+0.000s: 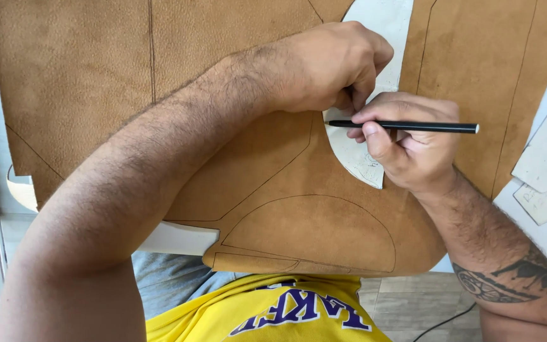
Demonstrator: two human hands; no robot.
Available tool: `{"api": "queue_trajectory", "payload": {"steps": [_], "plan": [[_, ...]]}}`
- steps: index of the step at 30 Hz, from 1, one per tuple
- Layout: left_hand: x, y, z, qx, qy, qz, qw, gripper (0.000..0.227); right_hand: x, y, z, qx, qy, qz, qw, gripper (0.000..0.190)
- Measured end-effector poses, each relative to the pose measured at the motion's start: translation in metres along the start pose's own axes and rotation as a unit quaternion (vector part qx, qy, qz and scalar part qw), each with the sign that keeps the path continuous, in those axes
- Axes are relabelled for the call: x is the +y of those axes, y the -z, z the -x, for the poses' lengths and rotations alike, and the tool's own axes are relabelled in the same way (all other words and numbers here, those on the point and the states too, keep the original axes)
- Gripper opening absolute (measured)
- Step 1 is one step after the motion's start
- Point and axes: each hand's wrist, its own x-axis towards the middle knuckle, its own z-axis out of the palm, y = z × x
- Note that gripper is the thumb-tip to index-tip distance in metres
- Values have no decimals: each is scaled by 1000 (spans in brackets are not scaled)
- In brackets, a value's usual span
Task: Tracing paper patterns onto a large piece of leather and cutting out the shapes using scissors.
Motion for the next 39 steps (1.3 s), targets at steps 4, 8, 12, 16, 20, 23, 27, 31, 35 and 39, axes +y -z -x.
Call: {"api": "queue_trajectory", "payload": {"steps": [4, 8, 12, 16, 20, 23, 27, 31, 35, 39], "plan": [[2, 3, 0, -5, -1, -13, 1000, 14, -1, 0, 1, 3, -8, 1, 1000, 27], [8, 8, 4, -7, -35, -14, 999, 9, -2, 1, 3, -7, -8, -15, 1000, 29], [15, 4, 6, 4, -42, -39, 998, 9, -4, 2, 7, -6, -14, -18, 1000, 28], [26, 6, 7, 10, -1, -101, 995, 24, -6, 3, 8, -14, -12, -22, 1000, 26], [32, -1, 6, 22, 2, -168, 986, 35, -6, 7, 15, -21, -17, -15, 1000, 21], [35, 1, 4, -38, 42, -180, 982, 39, -8, 7, 22, -16, -18, -16, 1000, 19], [38, 3, 7, -12, -14, -150, 989, 44, -12, 9, 34, -7, -27, 2, 1000, 22], [47, 1, 5, 6, -96, -92, 991, 11, -13, 10, 41, 2, -26, -1, 1000, 21], [57, 7, 2, -54, -77, -90, 992, 14, -15, 12, 48, 5, -20, 14, 1000, 23], [63, -3, 3, -4, -98, -113, 989, 13, -16, 14, 52, 6, -11, 13, 1000, 27]]}}
